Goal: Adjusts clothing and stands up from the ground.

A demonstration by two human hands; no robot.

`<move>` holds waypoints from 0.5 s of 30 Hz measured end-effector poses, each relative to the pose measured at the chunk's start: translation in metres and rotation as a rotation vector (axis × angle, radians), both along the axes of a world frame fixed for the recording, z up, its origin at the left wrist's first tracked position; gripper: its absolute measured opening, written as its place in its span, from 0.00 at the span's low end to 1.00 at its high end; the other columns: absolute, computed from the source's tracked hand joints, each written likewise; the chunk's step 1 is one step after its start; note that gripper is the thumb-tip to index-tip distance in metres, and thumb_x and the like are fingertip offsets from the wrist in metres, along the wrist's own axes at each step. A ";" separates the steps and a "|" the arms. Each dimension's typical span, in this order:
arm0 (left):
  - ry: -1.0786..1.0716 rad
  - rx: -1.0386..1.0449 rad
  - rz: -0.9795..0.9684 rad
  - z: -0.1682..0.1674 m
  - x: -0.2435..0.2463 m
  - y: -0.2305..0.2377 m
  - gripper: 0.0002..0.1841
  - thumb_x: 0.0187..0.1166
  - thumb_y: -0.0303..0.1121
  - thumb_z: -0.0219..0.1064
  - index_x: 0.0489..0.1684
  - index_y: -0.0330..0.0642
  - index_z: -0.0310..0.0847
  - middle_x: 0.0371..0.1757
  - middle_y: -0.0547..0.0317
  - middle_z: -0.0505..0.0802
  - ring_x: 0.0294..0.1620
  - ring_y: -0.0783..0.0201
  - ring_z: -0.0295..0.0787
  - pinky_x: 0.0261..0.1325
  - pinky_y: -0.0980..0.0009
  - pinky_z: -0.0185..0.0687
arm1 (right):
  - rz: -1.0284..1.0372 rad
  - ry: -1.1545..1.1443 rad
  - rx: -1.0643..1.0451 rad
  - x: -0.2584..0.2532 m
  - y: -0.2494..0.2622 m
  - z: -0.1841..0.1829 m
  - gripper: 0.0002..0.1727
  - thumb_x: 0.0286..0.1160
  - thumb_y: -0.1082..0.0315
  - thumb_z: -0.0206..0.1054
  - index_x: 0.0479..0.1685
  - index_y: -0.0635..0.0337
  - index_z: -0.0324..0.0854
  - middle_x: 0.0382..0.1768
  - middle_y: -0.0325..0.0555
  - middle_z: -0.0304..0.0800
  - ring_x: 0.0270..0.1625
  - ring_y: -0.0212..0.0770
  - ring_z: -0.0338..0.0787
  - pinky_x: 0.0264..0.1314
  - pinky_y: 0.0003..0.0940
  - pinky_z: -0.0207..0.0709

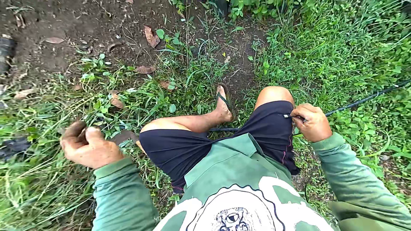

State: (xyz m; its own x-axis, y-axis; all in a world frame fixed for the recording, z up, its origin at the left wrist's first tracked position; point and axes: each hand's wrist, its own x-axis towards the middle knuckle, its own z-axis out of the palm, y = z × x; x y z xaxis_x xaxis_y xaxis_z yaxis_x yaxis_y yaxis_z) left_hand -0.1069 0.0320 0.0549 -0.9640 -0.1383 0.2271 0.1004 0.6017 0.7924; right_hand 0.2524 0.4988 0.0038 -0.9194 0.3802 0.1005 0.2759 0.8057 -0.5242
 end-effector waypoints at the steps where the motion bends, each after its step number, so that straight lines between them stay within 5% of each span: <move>1: 0.034 0.030 -0.052 0.001 -0.001 0.011 0.24 0.82 0.31 0.59 0.75 0.27 0.72 0.65 0.45 0.86 0.55 0.67 0.86 0.62 0.70 0.82 | -0.023 -0.022 0.039 0.006 0.007 -0.003 0.07 0.74 0.73 0.66 0.39 0.56 0.91 0.48 0.50 0.94 0.53 0.54 0.92 0.56 0.65 0.79; 5: 0.089 0.128 -0.294 -0.015 -0.002 0.046 0.23 0.82 0.33 0.61 0.73 0.29 0.73 0.65 0.49 0.87 0.57 0.66 0.88 0.64 0.65 0.85 | -0.230 -0.023 -0.099 0.021 0.015 0.003 0.08 0.74 0.74 0.69 0.48 0.63 0.88 0.50 0.54 0.90 0.52 0.51 0.91 0.58 0.56 0.86; 9: 0.006 0.147 -0.513 -0.039 0.021 0.089 0.21 0.84 0.34 0.63 0.72 0.32 0.76 0.68 0.49 0.87 0.59 0.64 0.88 0.64 0.64 0.86 | -0.151 0.033 -0.479 0.009 -0.019 0.019 0.10 0.68 0.71 0.74 0.47 0.58 0.89 0.46 0.44 0.92 0.41 0.37 0.92 0.46 0.41 0.92; 15: -0.109 0.076 -0.753 -0.076 0.059 0.132 0.19 0.82 0.36 0.64 0.64 0.33 0.82 0.71 0.43 0.85 0.62 0.58 0.88 0.64 0.60 0.88 | -0.203 -0.058 -0.406 0.003 -0.027 0.005 0.09 0.74 0.68 0.71 0.50 0.56 0.90 0.48 0.43 0.93 0.39 0.36 0.92 0.46 0.40 0.91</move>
State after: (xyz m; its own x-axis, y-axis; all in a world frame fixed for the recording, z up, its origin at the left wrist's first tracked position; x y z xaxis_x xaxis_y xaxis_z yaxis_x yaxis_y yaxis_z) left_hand -0.0477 0.1635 -0.0206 -0.8208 0.5533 0.1418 0.3808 0.3451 0.8579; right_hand 0.2551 0.4720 0.0090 -0.8220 0.5510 -0.1438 0.4454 0.4647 -0.7653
